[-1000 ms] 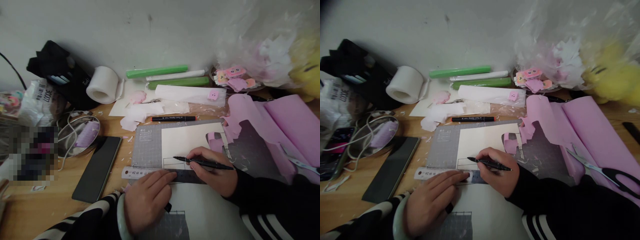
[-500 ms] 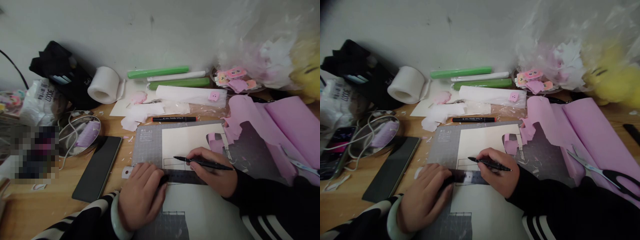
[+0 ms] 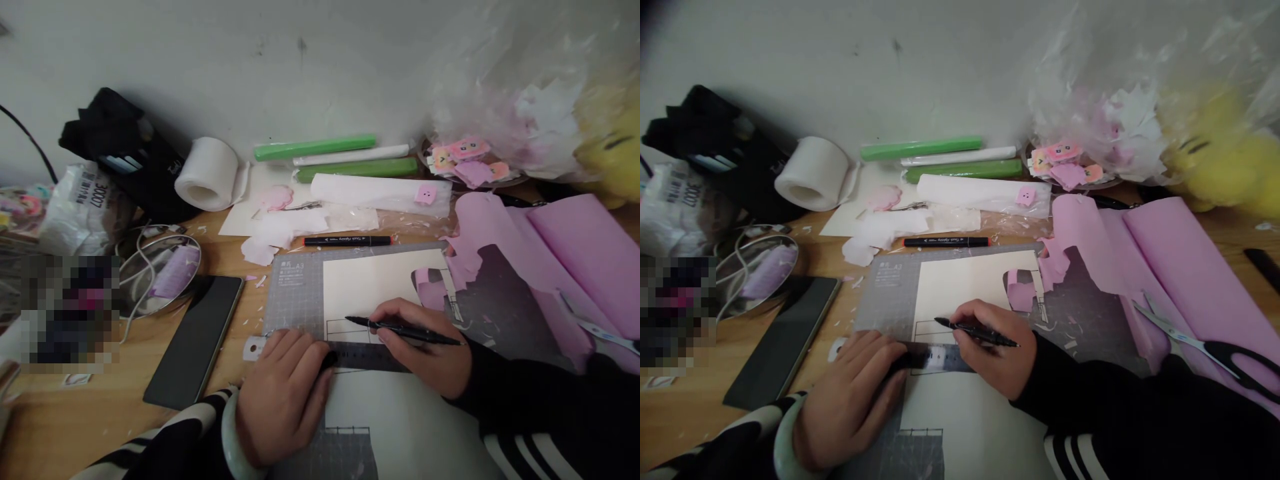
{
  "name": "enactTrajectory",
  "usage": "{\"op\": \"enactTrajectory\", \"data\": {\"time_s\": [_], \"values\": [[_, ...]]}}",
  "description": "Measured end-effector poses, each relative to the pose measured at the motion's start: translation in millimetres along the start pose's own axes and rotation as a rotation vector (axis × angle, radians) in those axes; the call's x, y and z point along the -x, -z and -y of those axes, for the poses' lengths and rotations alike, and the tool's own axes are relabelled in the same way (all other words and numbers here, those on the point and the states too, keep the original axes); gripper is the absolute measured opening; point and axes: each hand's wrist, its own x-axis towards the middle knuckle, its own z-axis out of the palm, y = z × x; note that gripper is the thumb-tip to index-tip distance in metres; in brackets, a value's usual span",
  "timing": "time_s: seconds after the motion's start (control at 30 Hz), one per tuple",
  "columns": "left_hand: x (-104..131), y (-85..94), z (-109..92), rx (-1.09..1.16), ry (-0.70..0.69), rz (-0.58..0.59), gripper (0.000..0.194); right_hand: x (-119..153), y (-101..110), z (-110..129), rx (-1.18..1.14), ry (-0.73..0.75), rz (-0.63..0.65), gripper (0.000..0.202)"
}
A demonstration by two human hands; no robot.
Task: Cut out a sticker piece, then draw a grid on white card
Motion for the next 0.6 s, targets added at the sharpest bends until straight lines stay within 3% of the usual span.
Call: {"op": "enactTrajectory", "data": {"time_s": [0.13, 0.33, 0.6], "values": [[-1, 0.1, 0, -0.005, -0.015, -0.004, 0.016, 2, 0, 0, 0.025, 0.062, -0.006, 0.015], [-3, -1.1, -2, 0.03, -0.166, -0.088, 0.016, 11, -10, 4, -0.004, 0.171, 0.009, 0.021], [-9, 3.8, -5, 0.01, -0.175, -0.068, 0.013, 15, -18, -4, -0.024, 0.237, -0.034, 0.025]]}}
